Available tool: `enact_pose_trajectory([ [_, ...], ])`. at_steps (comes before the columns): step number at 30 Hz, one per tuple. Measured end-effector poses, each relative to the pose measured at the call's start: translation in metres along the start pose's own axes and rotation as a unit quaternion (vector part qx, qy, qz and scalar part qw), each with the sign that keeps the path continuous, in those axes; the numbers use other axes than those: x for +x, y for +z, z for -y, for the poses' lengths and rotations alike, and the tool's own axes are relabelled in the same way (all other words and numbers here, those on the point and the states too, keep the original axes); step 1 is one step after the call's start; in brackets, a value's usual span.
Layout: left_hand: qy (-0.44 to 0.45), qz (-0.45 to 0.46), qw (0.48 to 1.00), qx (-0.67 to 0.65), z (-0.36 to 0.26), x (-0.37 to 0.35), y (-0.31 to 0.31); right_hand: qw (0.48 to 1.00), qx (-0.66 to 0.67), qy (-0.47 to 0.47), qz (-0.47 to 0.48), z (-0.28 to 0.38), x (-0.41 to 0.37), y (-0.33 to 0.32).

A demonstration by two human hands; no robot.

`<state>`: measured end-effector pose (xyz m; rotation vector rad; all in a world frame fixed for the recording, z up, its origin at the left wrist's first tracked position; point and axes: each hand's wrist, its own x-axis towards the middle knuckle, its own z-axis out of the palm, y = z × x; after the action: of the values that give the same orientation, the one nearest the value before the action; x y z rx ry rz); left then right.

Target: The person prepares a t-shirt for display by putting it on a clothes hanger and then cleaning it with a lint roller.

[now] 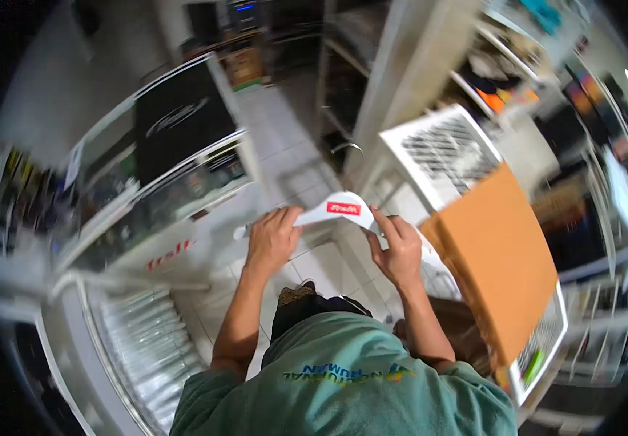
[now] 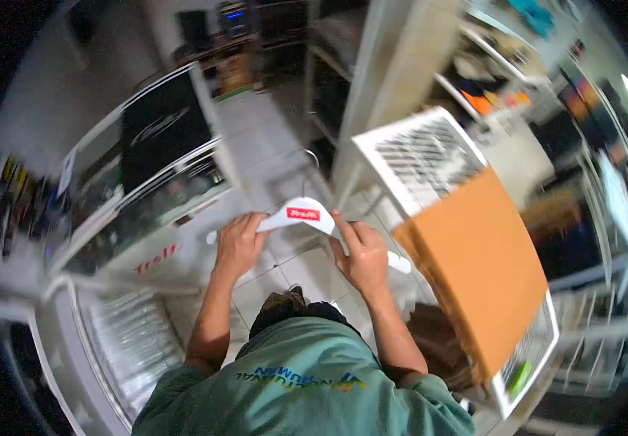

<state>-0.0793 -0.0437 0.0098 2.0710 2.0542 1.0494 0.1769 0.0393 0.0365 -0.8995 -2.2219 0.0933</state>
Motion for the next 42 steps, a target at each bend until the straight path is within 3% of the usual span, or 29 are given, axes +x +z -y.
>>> enact_pose_trajectory([
  [5, 0.130, 0.106, 0.975, -0.145, -0.082, 0.036, 0.069, 0.977, -0.088, 0.144, -0.132, -0.028, -0.077, -0.060],
  [10, 0.246, 0.203, 0.907, -0.276, -0.141, 0.047, 0.114, 0.923, -0.210, 0.271, -0.174, -0.021, -0.163, -0.112],
  [13, 0.312, 0.196, 0.886, -0.281, -0.162, 0.053, 0.144, 0.886, -0.268, 0.329, -0.186, -0.010, -0.201, -0.141],
  [18, 0.441, 0.094, 0.869, -0.206, -0.173, 0.070, 0.182, 0.838, -0.295, 0.409, -0.207, 0.011, -0.251, -0.160],
  [22, 0.474, 0.094, 0.863, -0.148, -0.173, 0.077, 0.209, 0.829, -0.285, 0.425, -0.225, 0.023, -0.263, -0.165],
  [28, 0.466, 0.120, 0.858, -0.180, -0.180, 0.090, 0.186, 0.837, -0.277, 0.413, -0.227, 0.021, -0.270, -0.162],
  [31, 0.419, 0.162, 0.861, -0.238, -0.183, 0.096, 0.179, 0.853, -0.285, 0.385, -0.206, 0.018, -0.264, -0.161],
  [33, 0.343, 0.199, 0.860, -0.322, -0.187, 0.100, 0.177, 0.868, -0.274, 0.363, -0.199, 0.016, -0.256, -0.159],
  [42, 0.342, 0.242, 0.860, -0.291, -0.192, 0.106, 0.170, 0.894, -0.234, 0.342, -0.170, 0.007, -0.252, -0.146],
])
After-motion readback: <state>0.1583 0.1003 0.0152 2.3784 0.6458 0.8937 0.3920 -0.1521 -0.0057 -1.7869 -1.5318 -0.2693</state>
